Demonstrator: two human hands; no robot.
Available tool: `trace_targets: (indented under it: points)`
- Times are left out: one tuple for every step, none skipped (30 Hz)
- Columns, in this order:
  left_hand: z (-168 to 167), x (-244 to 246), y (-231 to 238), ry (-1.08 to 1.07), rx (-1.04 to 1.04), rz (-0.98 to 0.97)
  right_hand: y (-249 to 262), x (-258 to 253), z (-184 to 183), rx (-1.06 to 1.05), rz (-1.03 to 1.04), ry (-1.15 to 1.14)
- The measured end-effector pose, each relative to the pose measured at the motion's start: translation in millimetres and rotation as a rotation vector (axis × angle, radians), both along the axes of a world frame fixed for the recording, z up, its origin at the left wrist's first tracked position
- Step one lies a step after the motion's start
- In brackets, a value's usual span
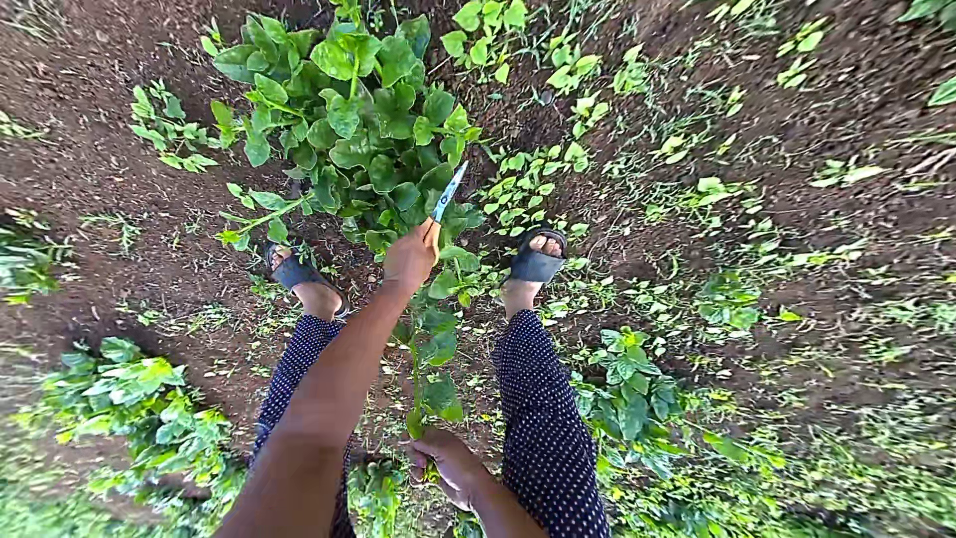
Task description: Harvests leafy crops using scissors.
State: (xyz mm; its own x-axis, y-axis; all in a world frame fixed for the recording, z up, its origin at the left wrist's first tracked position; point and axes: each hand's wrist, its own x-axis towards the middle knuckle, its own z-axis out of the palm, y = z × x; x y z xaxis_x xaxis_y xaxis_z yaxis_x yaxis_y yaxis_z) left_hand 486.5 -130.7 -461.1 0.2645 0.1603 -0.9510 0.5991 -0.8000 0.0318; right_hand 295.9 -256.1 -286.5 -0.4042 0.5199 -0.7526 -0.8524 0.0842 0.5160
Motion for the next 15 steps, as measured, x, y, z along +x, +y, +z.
trace_targets:
  points:
    - [22.4,1.2,18.7,-0.043,-0.044,0.044,1.9,-4.0,1.1,0.047,0.001,0.002]
    - [43.7,5.0,40.0,-0.053,-0.097,0.088,3.4,-9.2,1.6,0.084,-0.011,0.010]
    - [57.0,9.2,62.8,-0.065,-0.143,0.124,5.0,-13.2,1.5,0.108,-0.030,0.022]
    - [68.5,17.2,84.2,-0.057,-0.176,0.158,7.0,-15.1,1.8,0.111,-0.059,0.036]
    - [78.1,32.7,99.9,-0.034,-0.171,0.195,9.6,-14.7,2.1,0.090,-0.098,0.052]
    - [83.5,47.1,115.6,-0.026,-0.161,0.221,12.1,-11.8,1.8,0.054,-0.148,0.081]
    - [87.5,60.3,130.3,-0.023,-0.165,0.244,14.1,-6.7,1.8,0.005,-0.204,0.116]
    - [91.5,73.3,142.1,-0.018,-0.180,0.262,15.8,-0.4,2.5,-0.047,-0.259,0.150]
    - [94.3,85.0,151.3,-0.013,-0.196,0.266,16.8,4.9,3.4,-0.091,-0.318,0.179]
    - [94.3,94.3,157.9,-0.013,-0.204,0.262,16.6,7.5,4.2,-0.116,-0.373,0.195]
    - [92.8,100.8,161.7,-0.013,-0.204,0.254,15.3,7.6,4.9,-0.124,-0.419,0.200]
    - [91.6,104.0,161.7,-0.012,-0.198,0.234,13.5,7.4,5.2,-0.125,-0.451,0.196]
    - [90.7,104.9,157.3,-0.009,-0.187,0.205,11.6,8.6,5.5,-0.124,-0.466,0.175]
    - [90.4,103.2,150.0,0.001,-0.169,0.159,9.9,11.0,6.7,-0.130,-0.468,0.142]
    - [90.1,98.3,142.0,0.024,-0.143,0.103,8.0,15.2,9.3,-0.152,-0.466,0.098]
